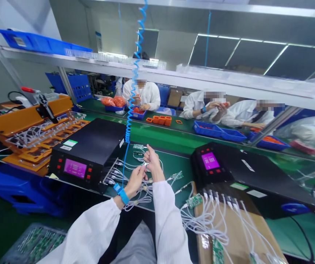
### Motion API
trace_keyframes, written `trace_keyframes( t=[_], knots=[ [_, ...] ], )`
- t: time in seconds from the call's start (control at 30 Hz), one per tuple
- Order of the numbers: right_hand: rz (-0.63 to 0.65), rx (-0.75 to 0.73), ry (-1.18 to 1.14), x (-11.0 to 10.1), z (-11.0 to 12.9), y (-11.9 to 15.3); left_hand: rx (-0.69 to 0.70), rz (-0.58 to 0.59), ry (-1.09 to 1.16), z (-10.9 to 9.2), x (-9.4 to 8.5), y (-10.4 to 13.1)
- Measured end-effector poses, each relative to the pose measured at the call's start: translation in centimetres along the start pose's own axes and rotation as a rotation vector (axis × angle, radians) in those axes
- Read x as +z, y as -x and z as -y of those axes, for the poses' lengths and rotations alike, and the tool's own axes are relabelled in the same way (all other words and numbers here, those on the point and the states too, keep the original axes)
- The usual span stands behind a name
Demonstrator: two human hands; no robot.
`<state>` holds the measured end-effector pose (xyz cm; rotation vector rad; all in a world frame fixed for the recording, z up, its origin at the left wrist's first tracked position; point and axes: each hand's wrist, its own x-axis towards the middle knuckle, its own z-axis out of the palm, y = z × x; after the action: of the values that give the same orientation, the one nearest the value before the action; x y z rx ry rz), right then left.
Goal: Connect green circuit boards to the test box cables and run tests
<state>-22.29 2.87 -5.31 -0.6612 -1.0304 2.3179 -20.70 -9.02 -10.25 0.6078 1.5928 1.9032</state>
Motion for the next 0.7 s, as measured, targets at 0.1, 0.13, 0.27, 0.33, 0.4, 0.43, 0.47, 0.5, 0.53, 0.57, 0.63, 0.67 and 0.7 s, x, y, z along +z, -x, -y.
trace_keyframes(
  t=[0.1,0.13,0.27,0.33,0.4,0.43,0.47,0.5,0.53,0.57,0.63,0.67,0.7],
  knots=[
    [0.014,0.018,-0.001,0.6,0.3,-0.4,0.02,0.01,-0.007,-0.1,-0.3,-0.4],
    [0.021,0.026,-0.002,0.7,0.4,-0.5,0.026,0.009,-0.014,-0.1,-0.4,-0.6],
    [0.05,0.053,-0.011,1.3,0.8,-1.0,0.046,-0.001,-0.054,-0.2,-0.6,-1.3],
    [0.059,0.059,-0.018,1.5,1.1,-1.2,0.049,0.005,-0.06,-0.4,-0.6,-1.4],
    [0.067,0.062,-0.022,1.6,1.3,-1.4,0.05,0.009,-0.046,-0.7,-0.6,-1.3],
    [0.071,0.063,-0.023,1.6,1.4,-1.4,0.053,0.007,-0.036,-0.9,-0.5,-1.2],
    [0.075,0.063,-0.022,1.6,1.5,-1.5,0.057,0.001,-0.029,-1.0,-0.4,-1.1],
    [0.078,0.062,-0.019,1.6,1.6,-1.5,0.062,-0.007,-0.023,-1.1,-0.3,-1.1],
    [0.081,0.06,-0.013,1.6,1.6,-1.5,0.064,-0.015,-0.017,-1.3,-0.2,-1.1],
    [0.083,0.056,-0.005,1.5,1.6,-1.6,0.065,-0.019,-0.009,-1.4,-0.1,-1.2],
    [0.083,0.043,0.023,1.5,1.5,-1.7,0.058,-0.019,0.013,-1.7,0.1,-1.4],
    [0.08,0.033,0.043,1.4,1.4,-1.7,0.05,-0.019,0.022,-1.8,0.2,-1.5],
    [0.074,0.02,0.067,1.4,1.5,-1.9,0.041,-0.024,0.026,-1.8,0.4,-1.5]
  ],
)
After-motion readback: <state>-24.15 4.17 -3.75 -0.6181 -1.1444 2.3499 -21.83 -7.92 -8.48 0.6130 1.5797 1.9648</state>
